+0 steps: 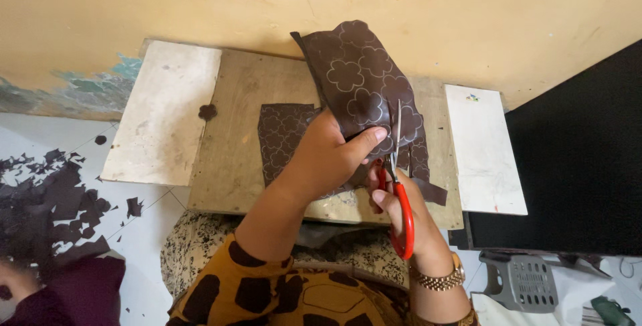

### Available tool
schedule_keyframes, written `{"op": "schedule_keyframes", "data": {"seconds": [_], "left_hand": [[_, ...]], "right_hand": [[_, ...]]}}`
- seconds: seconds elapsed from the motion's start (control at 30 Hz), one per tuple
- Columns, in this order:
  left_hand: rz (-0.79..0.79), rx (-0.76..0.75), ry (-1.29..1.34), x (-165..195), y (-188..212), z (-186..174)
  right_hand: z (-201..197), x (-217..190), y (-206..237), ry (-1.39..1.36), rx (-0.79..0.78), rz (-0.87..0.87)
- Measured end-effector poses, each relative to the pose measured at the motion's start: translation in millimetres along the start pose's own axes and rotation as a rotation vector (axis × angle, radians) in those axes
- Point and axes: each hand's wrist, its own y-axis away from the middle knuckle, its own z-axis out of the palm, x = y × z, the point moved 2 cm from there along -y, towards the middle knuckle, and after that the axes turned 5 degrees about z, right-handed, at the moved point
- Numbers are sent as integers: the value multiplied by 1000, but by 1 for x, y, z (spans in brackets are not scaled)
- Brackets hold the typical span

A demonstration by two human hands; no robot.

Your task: The person cuts a brown patterned fabric into strips using red-handled scissors. The person holds the fabric with the left hand and cuts with the right hand, repeatedly trimming the material into long strips.

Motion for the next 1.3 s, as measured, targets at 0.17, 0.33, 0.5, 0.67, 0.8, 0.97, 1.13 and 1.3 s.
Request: {"op": "schedule_keyframes", "data": {"seconds": [0.17, 0.33, 0.5, 0.67, 0.8, 0.97, 1.13, 1.3], "left_hand": [[50, 34, -5, -2, 3, 6], [69, 27, 74, -3, 3, 9], [37, 18, 72, -4, 4, 10], [88, 16, 125, -2, 1, 11], [19, 22, 103, -2, 0, 12], [22, -2, 107, -4, -2, 12], [38, -20, 134, -11, -4, 14], [20, -10, 105, -17, -7, 15]], "right_hand": [[5, 2, 0, -70, 58, -2], [6, 1, 1, -92, 82, -21], [5, 4, 2, -101, 91, -5], [2, 6, 2, -120, 104, 14], [-2, 9, 1, -121, 109, 48], [-8, 12, 0, -97, 90, 42], [-12, 18, -1, -100, 129, 110], [-18, 19, -2, -51, 139, 115]]}}
